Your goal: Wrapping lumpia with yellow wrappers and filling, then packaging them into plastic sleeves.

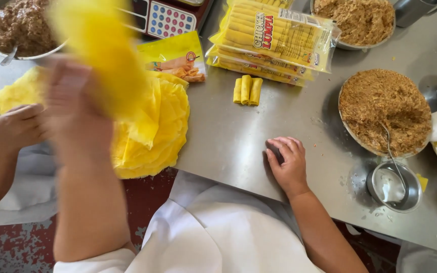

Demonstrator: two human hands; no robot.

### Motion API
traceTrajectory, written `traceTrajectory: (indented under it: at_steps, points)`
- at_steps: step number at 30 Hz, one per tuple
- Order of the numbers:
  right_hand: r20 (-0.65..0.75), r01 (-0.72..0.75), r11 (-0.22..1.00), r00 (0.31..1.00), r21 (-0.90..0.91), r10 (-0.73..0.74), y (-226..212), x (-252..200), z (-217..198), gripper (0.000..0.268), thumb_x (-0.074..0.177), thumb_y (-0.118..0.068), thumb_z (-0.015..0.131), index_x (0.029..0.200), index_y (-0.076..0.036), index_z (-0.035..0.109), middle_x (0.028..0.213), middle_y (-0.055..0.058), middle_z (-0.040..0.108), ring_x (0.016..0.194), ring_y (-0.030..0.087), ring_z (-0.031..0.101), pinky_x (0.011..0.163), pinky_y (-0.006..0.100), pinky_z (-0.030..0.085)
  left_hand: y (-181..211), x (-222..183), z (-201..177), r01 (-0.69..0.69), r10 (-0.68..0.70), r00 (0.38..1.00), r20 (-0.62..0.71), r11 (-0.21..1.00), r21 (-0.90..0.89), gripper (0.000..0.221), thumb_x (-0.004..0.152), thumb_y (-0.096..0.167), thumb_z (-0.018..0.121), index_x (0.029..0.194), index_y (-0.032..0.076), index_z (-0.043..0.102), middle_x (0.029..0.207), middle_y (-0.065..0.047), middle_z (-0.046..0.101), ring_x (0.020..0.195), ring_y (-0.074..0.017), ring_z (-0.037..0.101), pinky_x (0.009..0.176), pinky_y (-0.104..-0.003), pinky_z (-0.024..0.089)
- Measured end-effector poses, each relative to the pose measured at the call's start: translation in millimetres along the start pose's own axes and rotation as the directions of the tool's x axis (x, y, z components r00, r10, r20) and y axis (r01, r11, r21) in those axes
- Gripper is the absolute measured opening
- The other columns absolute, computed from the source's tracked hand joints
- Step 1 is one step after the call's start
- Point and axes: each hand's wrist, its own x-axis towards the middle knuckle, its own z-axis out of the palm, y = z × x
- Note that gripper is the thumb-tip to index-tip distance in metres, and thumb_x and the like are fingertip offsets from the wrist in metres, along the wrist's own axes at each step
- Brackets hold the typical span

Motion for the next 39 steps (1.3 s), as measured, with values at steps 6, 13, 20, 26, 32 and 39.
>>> traceTrajectory:
  at_steps: [6,13,20,26,32,39]
  points:
    - [0.416,-0.422,-0.061,0.842,0.905,0.345,-49,2,-29,0.061,0.088,-0.048,0.072,0.137,-0.014,0.061,0.135,0.003,0.069,0.126,0.022,0.064,0.107,0.045,0.053,-144,-165,89,-0.148,-0.215,0.581,0.785,0.920,0.362,0.025,0.087,0.005,0.076,0.110,0.014,0.074,0.096,-0.010,0.078,0.093,-0.0314,0.078,0.090,-0.041,0.059]
    - [0.367,-0.598,0.277,0.729,0.753,0.577,-31,-34,-42,0.031,0.099,-0.007,0.070,0.129,-0.003,0.070,0.114,0.011,0.076,0.101,0.017,0.069,0.089,0.038,0.060,-211,-225,73,0.025,-0.480,0.559,0.676,0.825,0.564,0.010,0.092,0.009,0.076,0.101,0.012,0.074,0.086,-0.006,0.075,0.084,-0.0221,0.075,0.076,-0.034,0.061]
    - [0.306,-0.649,0.456,0.722,0.608,0.620,7,-71,-21,0.018,0.099,-0.004,0.067,0.117,-0.003,0.073,0.091,0.015,0.076,0.063,0.021,0.073,0.046,0.027,0.059,-275,-216,34,0.548,-0.688,0.585,0.430,0.726,0.415,0.006,0.100,0.014,0.073,0.105,0.015,0.071,0.092,0.000,0.077,0.084,-0.0091,0.069,0.081,-0.028,0.060]
    - [0.170,-0.621,0.357,0.627,0.697,0.760,17,-73,-47,0.007,0.099,-0.007,0.069,0.103,-0.004,0.074,0.081,0.011,0.071,0.063,0.020,0.070,0.042,0.024,0.054,-202,-136,50,0.631,-0.621,0.772,0.136,0.774,-0.043,0.002,0.104,0.014,0.066,0.105,0.016,0.066,0.097,-0.002,0.076,0.089,-0.0167,0.074,0.081,-0.031,0.061]
    - [0.155,-0.585,0.282,0.585,0.760,0.796,43,-86,-50,0.011,0.101,-0.012,0.072,0.109,-0.005,0.076,0.096,0.011,0.075,0.083,0.019,0.072,0.072,0.029,0.060,-204,-98,29,0.272,-0.295,0.937,0.189,0.952,0.140,0.006,0.110,0.018,0.061,0.115,0.014,0.062,0.107,0.001,0.070,0.104,-0.0118,0.067,0.096,-0.030,0.056]
    - [0.195,-0.529,0.342,0.719,0.777,0.667,14,-72,-69,0.035,0.098,-0.003,0.068,0.133,-0.004,0.068,0.118,0.016,0.073,0.110,0.026,0.070,0.102,0.041,0.054,-188,-153,63,-0.678,-0.208,0.637,0.742,0.308,0.668,0.098,0.073,0.074,0.082,0.137,0.002,0.061,0.131,-0.025,0.064,0.133,-0.0466,0.056,0.105,-0.056,0.048]
